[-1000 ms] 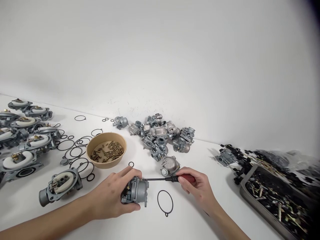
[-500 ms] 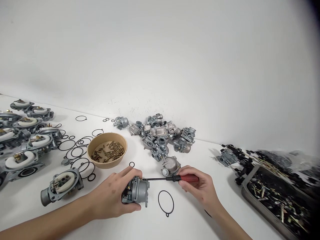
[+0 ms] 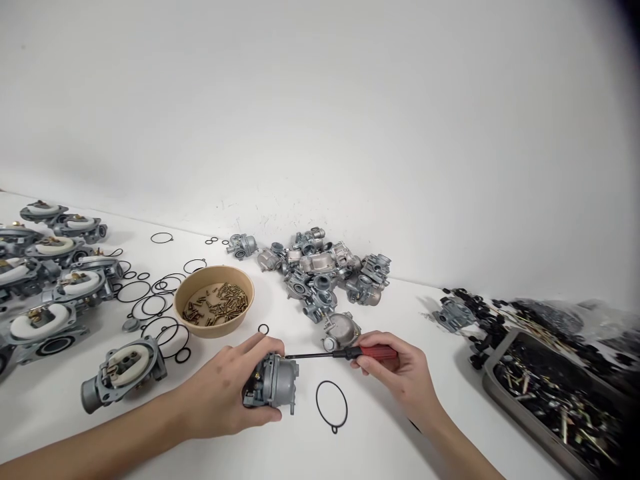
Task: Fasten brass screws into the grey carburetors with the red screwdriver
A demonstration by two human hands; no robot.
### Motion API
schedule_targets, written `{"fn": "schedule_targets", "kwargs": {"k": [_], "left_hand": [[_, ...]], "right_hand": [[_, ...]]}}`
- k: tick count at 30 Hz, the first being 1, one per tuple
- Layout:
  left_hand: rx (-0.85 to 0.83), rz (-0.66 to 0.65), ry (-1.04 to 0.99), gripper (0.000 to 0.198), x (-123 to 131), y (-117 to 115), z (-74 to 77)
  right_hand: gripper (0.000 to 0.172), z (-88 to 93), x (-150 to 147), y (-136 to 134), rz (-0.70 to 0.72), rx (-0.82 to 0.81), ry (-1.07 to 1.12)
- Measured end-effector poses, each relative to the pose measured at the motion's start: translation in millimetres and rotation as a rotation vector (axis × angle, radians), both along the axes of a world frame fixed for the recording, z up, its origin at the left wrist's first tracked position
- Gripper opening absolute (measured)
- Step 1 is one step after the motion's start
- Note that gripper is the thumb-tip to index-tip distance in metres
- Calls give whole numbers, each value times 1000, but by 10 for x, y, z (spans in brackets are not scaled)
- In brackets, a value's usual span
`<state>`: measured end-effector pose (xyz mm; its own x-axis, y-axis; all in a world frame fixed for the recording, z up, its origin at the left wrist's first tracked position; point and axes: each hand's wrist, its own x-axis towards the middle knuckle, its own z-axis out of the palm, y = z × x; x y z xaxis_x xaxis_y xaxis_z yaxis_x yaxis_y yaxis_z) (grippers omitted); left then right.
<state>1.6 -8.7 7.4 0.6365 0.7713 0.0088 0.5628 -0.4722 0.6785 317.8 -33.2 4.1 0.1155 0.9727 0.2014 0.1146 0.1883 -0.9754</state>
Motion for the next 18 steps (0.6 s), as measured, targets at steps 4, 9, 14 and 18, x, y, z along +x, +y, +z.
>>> {"fn": "schedule_targets", "kwargs": {"k": [4, 9, 14, 18], "left_hand": [[-9, 2, -12, 62, 0, -4, 2], [-23, 5, -15, 61, 1, -12, 20], [-38, 36, -2, 64, 0, -23, 37], [-25, 69, -8, 69, 2, -31, 35]], "right_hand": [[26, 2, 1, 6, -12, 13, -2], [26, 4, 21, 15, -11, 17, -9], [27, 19, 54, 31, -8, 22, 13], [25, 54, 80, 33, -20, 95, -47]]}}
